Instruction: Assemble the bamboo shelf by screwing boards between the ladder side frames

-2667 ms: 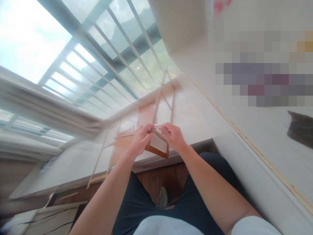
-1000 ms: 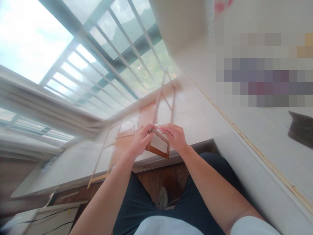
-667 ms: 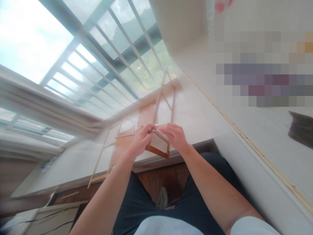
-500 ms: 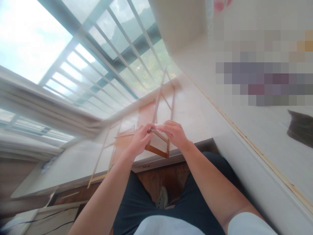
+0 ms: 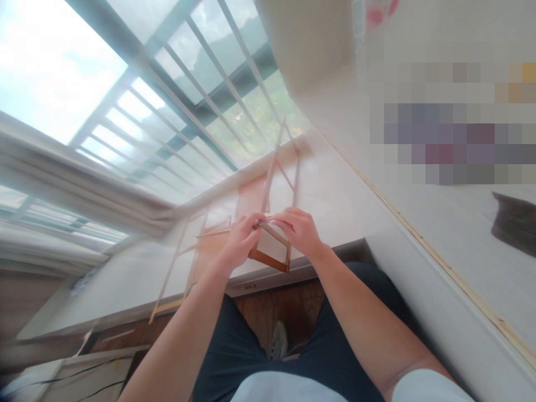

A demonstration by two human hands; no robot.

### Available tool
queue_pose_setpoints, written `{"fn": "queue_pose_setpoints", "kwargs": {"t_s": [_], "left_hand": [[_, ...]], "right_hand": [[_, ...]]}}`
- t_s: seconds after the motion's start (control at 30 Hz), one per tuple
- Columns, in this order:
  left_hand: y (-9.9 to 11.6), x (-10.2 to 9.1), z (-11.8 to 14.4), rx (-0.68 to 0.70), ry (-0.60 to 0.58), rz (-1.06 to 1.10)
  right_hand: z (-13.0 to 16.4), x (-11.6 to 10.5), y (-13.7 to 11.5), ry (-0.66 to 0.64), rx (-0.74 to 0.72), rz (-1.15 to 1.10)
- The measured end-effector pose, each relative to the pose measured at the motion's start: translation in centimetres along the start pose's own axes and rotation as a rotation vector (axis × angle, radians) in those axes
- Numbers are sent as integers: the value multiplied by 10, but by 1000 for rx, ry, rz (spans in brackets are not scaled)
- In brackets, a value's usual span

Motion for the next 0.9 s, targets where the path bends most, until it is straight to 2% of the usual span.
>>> {"fn": "queue_pose_setpoints", "kwargs": {"t_s": [0.4,0.9], "left_hand": [[3,-3,2,-3,4,-1],[0,0,0,-7,-4,-8]], "right_hand": [[2,8,-3,-3,39,-91],[1,13,0,24,194,-164]]}}
Point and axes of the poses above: each hand's wrist, its own z-axis away from the middle knuckle, its own x-axis out of the palm, y = z × x, the point moved 6 cm from there along -z, towards the middle knuckle, and after that the axes turned 13 degrees about -y, right-handed, at the moved point
